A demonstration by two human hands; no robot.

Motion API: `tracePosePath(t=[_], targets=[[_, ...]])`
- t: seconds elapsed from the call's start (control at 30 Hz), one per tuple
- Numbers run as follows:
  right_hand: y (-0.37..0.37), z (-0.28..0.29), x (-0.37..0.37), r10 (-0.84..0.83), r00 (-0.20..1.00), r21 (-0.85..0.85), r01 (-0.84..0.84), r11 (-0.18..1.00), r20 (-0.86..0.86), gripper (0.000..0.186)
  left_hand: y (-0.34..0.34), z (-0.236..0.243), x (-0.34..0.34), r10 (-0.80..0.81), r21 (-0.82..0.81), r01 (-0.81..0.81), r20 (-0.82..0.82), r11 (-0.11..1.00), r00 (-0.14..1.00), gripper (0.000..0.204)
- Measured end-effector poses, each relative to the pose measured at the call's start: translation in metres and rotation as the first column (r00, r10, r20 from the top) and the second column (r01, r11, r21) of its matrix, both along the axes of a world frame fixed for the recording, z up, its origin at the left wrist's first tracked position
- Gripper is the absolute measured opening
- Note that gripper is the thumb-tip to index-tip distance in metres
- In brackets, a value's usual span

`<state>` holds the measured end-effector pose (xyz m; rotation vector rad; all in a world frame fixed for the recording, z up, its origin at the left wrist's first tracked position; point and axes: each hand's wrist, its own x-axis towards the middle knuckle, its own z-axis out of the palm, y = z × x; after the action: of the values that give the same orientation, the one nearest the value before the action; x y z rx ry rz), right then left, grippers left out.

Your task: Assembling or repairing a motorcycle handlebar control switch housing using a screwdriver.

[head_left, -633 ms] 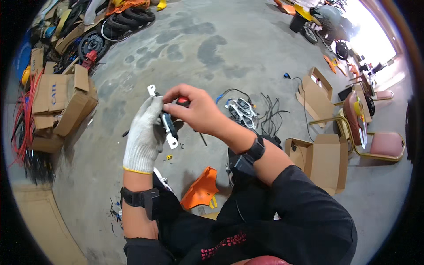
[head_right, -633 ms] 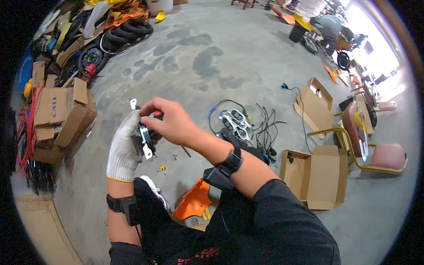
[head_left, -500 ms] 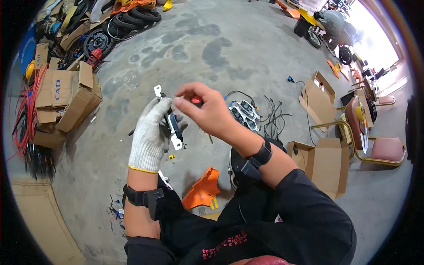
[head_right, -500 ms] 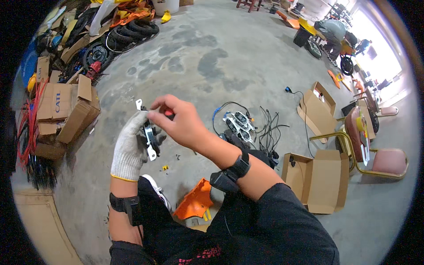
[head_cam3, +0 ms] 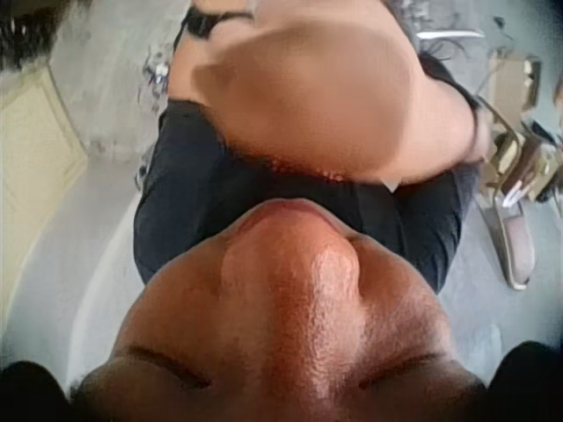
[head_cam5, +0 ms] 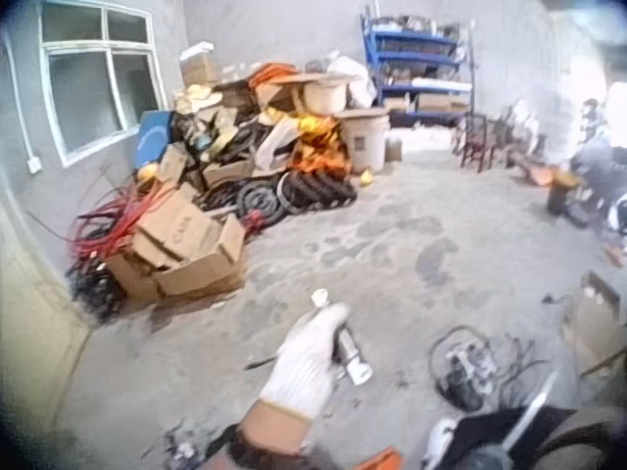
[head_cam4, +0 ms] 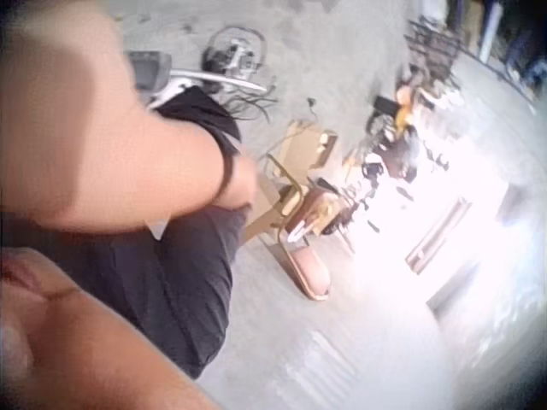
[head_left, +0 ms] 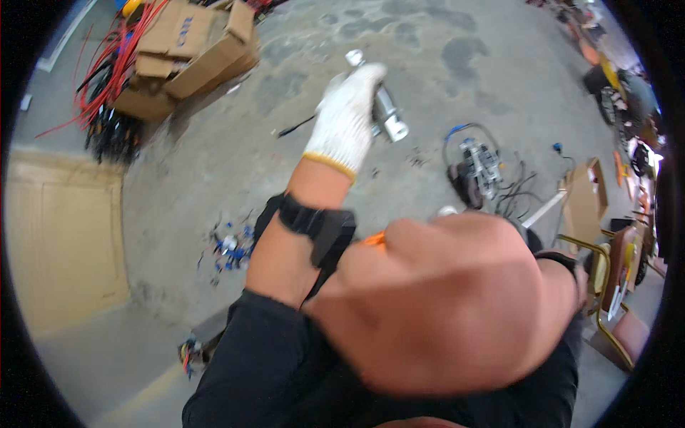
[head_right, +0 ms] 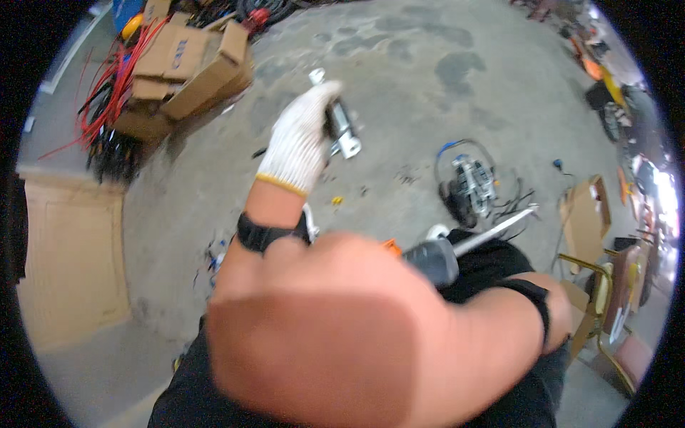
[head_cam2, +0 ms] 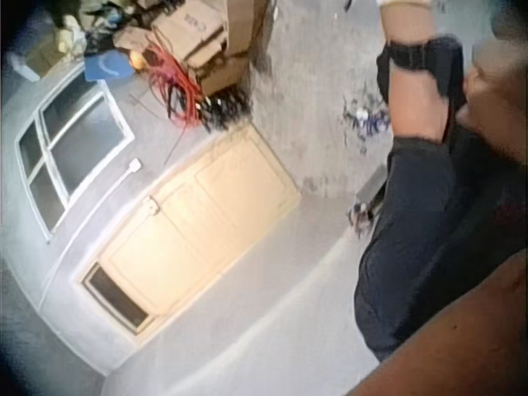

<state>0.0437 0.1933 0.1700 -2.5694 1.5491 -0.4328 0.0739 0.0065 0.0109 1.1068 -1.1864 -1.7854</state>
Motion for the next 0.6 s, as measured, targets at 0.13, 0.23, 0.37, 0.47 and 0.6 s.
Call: tracePosePath(t=[0.13,0.23,0.37,0.47,0.6], targets=[[-0.001,0.025,0.053,0.166,0.986,-0.03,-0.165,0.986,0.014,0.014,0.005,0.01,0.008,-0.026,0.066,0.025,0.018,0.998,1.0,0.035],[-0.007,0.025,0.077,0.236,0.97,-0.043,-0.234,0.971,0.057,0.014,0.009,0.011,0.007,0.031,0.193,-0.019,-0.06,0.981,0.998,0.026],[-0.014,0.022,0.093,0.286,0.954,-0.055,-0.281,0.958,0.094,0.015,0.008,0.01,0.012,0.068,0.242,-0.028,-0.159,0.97,0.985,0.022],[-0.021,0.022,0.099,0.304,0.947,-0.058,-0.3,0.952,0.106,0.016,0.002,0.009,0.017,0.116,0.243,-0.049,-0.27,0.969,0.956,0.02],[-0.03,0.023,0.102,0.306,0.941,-0.073,-0.298,0.952,0.142,0.018,-0.013,0.001,0.033,0.08,0.073,-0.058,-0.336,0.996,0.938,0.016]])
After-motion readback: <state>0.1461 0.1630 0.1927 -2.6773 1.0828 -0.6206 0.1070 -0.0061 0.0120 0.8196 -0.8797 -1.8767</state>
